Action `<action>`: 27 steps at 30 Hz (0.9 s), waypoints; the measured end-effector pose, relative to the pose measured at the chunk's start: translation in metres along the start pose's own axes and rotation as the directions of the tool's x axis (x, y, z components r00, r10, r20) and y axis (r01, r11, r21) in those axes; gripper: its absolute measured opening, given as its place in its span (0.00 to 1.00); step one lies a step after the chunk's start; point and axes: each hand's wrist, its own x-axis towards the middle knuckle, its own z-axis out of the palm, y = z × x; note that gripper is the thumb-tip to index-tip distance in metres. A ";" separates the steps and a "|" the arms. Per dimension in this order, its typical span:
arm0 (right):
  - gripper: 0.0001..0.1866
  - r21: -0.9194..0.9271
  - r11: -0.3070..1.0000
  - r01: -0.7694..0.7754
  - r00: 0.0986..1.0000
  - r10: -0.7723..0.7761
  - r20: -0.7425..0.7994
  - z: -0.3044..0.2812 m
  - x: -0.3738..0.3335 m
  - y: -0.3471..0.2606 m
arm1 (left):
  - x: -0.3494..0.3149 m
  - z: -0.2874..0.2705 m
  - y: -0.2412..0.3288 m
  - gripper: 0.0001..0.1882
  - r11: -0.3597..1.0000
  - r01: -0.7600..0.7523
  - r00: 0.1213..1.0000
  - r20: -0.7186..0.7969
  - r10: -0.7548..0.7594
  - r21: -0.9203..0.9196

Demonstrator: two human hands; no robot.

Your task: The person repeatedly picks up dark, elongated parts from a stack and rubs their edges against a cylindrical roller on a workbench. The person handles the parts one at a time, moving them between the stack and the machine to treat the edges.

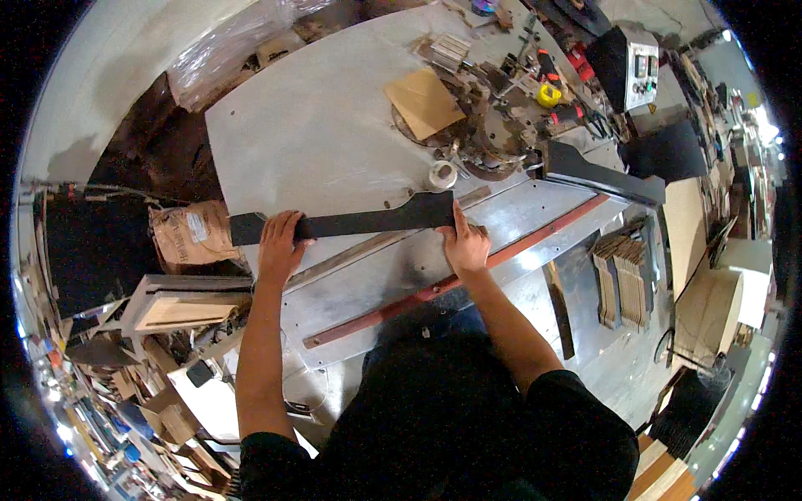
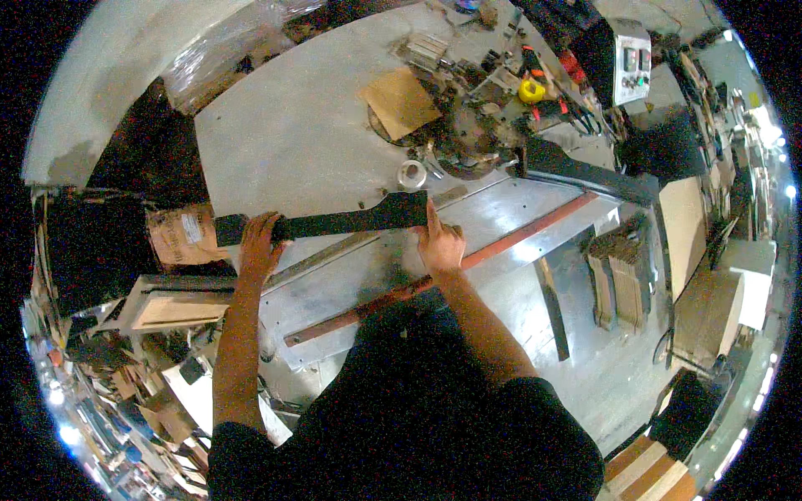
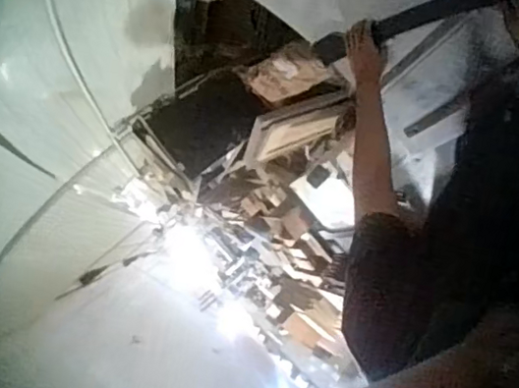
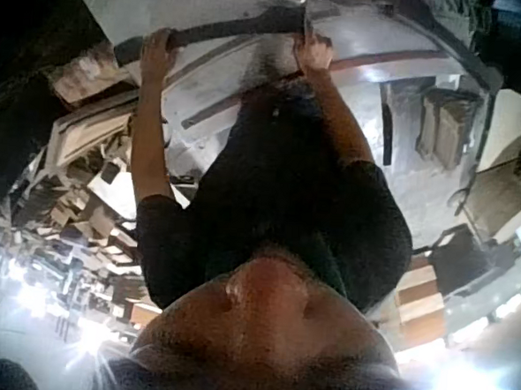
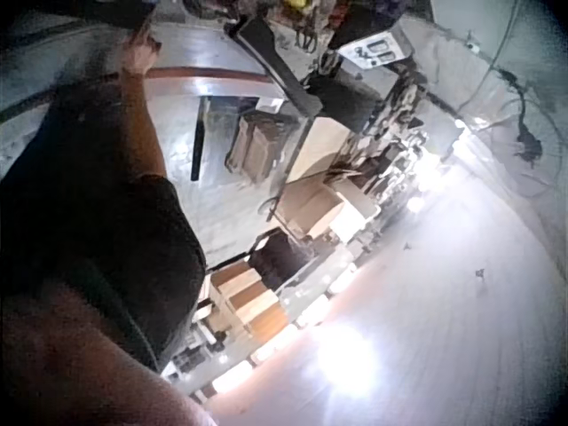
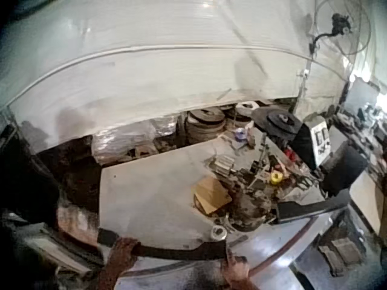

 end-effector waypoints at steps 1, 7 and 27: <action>0.39 -0.030 0.999 -0.012 0.999 0.013 0.035 0.001 0.000 0.002 | -0.001 0.001 0.000 0.39 0.999 0.012 1.000 -0.001 -0.012 -0.035; 0.37 -0.107 0.994 -0.004 0.953 0.036 0.300 0.019 0.006 -0.025 | -0.050 -0.016 -0.019 0.31 0.985 0.172 0.984 0.040 -0.173 0.026; 0.20 0.323 0.690 0.648 0.708 -0.702 0.078 0.058 -0.137 -0.076 | -0.366 -0.082 0.137 0.38 0.262 0.828 0.121 -0.298 -0.947 -0.496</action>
